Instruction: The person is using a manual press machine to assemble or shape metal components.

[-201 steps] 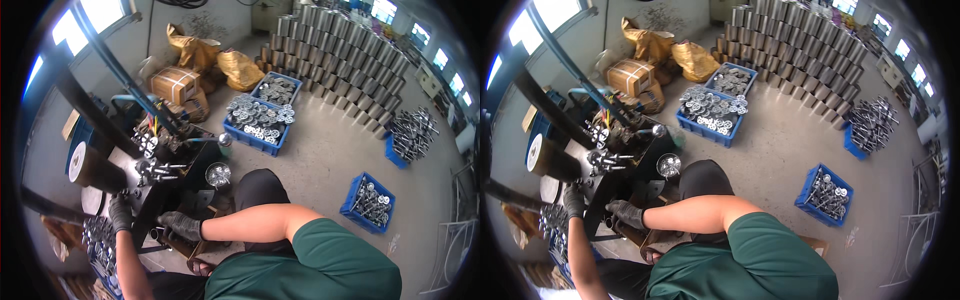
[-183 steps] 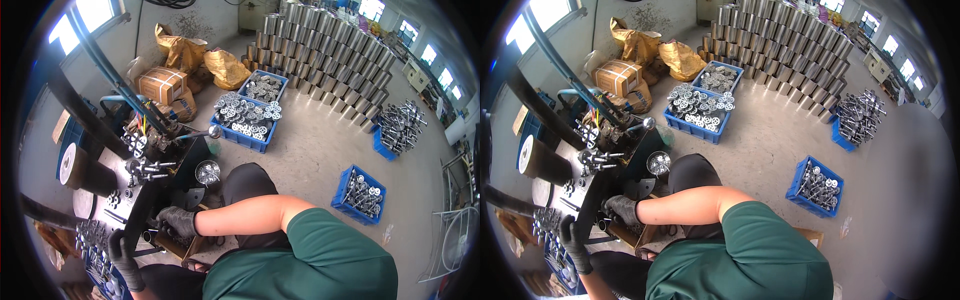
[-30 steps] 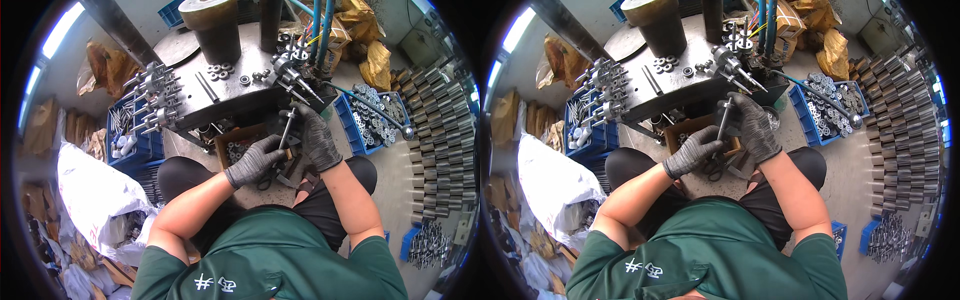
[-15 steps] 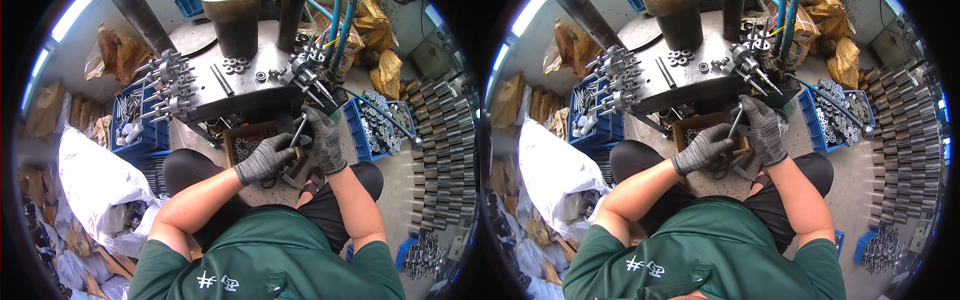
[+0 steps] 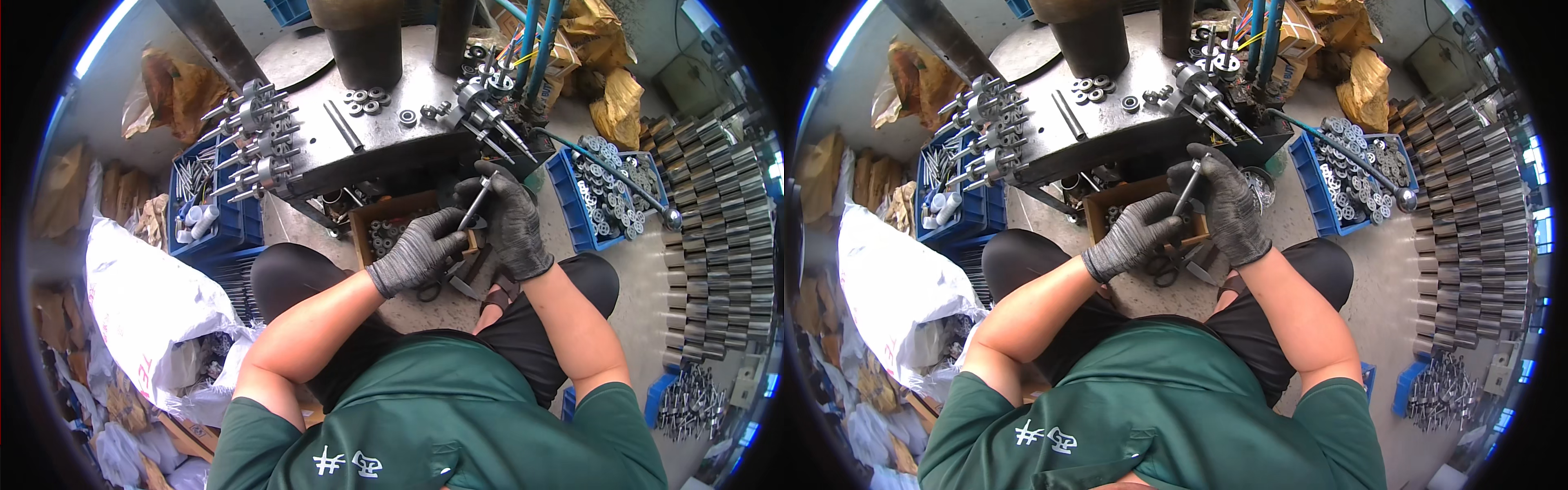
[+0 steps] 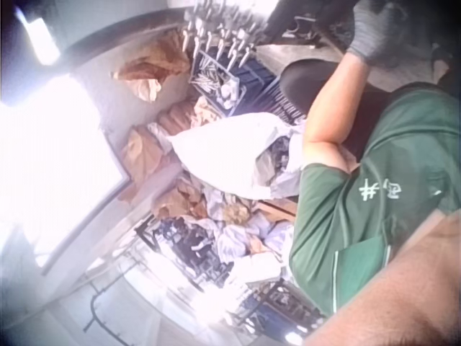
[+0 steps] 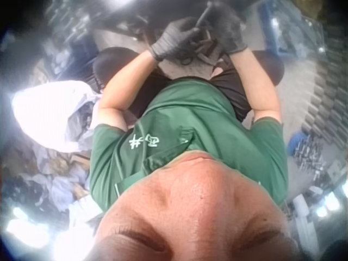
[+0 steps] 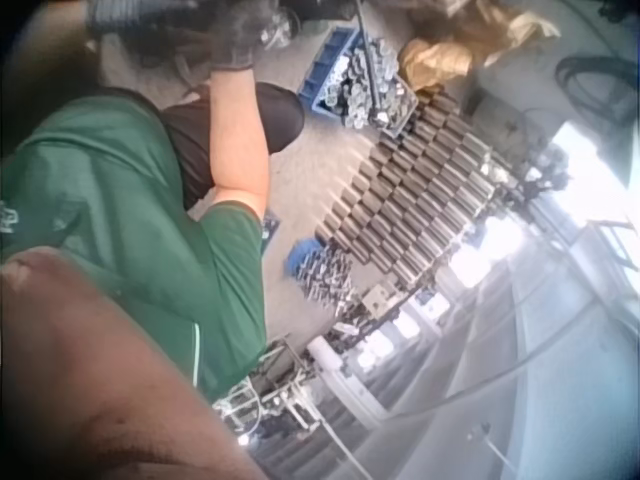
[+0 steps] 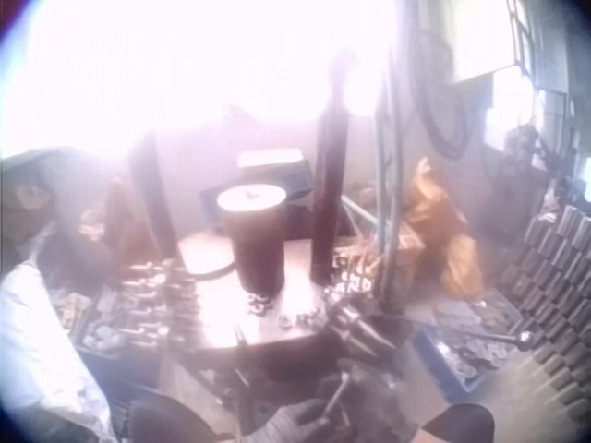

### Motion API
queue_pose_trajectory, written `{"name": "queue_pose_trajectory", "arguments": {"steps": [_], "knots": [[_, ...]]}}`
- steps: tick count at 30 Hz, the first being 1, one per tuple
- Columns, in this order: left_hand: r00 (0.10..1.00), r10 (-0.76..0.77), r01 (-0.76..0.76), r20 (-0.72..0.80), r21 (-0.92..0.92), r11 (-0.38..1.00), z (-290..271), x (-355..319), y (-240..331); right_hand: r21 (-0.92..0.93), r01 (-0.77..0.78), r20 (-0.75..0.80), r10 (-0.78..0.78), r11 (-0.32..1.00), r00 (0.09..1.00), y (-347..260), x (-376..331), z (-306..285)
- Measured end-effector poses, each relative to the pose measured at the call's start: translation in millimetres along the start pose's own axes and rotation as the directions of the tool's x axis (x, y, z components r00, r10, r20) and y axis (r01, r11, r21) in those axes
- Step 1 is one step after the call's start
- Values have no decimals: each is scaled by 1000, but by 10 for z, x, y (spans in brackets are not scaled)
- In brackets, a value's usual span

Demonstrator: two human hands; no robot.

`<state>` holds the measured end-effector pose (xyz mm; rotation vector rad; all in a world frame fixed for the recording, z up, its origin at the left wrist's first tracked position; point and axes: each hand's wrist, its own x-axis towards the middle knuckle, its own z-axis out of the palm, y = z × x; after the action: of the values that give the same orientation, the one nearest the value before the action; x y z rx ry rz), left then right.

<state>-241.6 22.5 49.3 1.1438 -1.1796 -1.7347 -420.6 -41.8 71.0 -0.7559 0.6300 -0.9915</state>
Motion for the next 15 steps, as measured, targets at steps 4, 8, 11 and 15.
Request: {"name": "queue_pose_trajectory", "arguments": {"steps": [4, 8, 11, 15], "knots": [[991, 126, -124, -34, 76, 989, -20, 32, -21, -62, 69, -10, -70, 996, 998, 7, -4, 38], [995, 103, -100, -11, 163, 982, -8, 35, 52, -302, 139, -48, -161, 943, 986, -14, -28, 26], [996, 80, -76, -25, 139, 987, -10, 29, 8, -393, 172, -50, -208, 903, 977, 47, -14, -13], [994, 110, -107, -13, 140, 984, -15, 40, -24, -512, 223, -10, -266, 830, 964, 67, 2, -46]]}}
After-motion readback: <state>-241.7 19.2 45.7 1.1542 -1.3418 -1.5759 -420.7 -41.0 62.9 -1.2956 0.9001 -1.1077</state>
